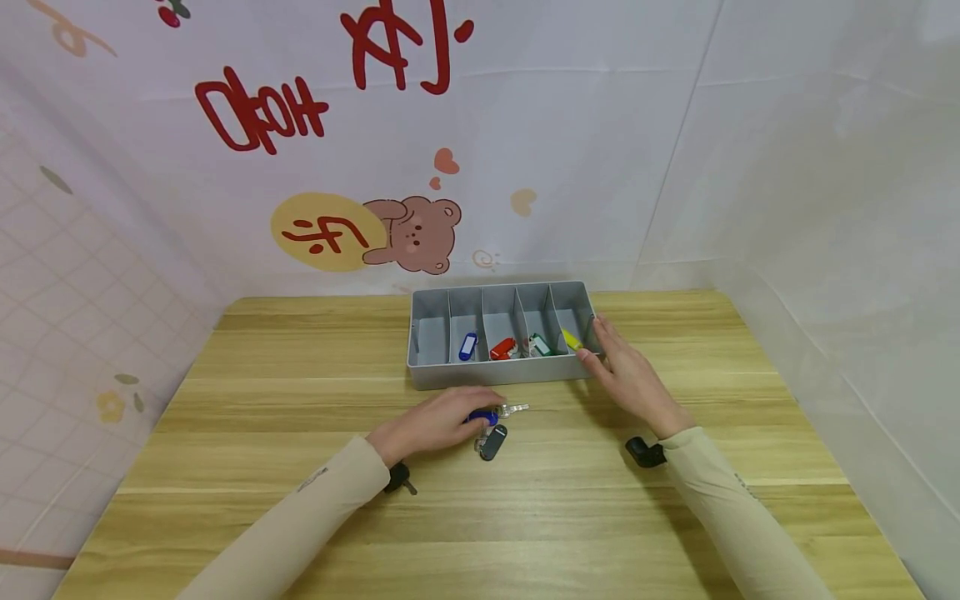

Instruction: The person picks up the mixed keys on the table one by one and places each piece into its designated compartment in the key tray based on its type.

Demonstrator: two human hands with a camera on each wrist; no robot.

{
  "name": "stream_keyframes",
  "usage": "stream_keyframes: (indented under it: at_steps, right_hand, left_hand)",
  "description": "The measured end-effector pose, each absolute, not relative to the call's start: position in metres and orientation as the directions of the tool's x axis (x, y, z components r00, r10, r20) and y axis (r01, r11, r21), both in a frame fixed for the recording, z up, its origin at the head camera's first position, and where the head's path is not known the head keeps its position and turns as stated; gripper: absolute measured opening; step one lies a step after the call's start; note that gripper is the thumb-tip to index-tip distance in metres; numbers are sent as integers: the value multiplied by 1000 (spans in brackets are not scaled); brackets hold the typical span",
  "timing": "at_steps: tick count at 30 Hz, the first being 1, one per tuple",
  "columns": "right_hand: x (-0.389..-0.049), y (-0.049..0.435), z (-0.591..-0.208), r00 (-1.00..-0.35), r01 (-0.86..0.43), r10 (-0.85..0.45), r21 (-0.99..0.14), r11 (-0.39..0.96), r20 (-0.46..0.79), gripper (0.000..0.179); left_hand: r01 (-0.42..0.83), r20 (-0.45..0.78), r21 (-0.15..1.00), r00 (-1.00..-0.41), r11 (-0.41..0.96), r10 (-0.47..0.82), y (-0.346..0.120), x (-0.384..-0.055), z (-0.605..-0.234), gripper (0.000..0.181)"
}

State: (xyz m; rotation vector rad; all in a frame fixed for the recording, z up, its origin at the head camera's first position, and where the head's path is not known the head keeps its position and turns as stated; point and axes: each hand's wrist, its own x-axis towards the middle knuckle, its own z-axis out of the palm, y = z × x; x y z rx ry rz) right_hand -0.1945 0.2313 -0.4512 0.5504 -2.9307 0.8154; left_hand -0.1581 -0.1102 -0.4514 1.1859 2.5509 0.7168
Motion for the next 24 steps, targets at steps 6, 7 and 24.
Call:
stream_keyframes:
  at_steps: [6, 7, 24]
  right_hand:
    - [-194, 231, -451, -937, -345, -323, -494, 798, 132, 77]
    - [-194, 231, -451, -937, -344, -323, -495, 798, 131, 77]
    - [-194, 231, -451, -937, -346, -322, -500, 794, 137, 77]
  left_hand:
    - [674, 1, 494, -632, 549, 775, -107, -165, -458, 34]
    - [679, 4, 489, -631, 549, 776, -107, -166, -458, 34]
    - [720, 66, 461, -611, 519, 789, -106, -171, -460, 14]
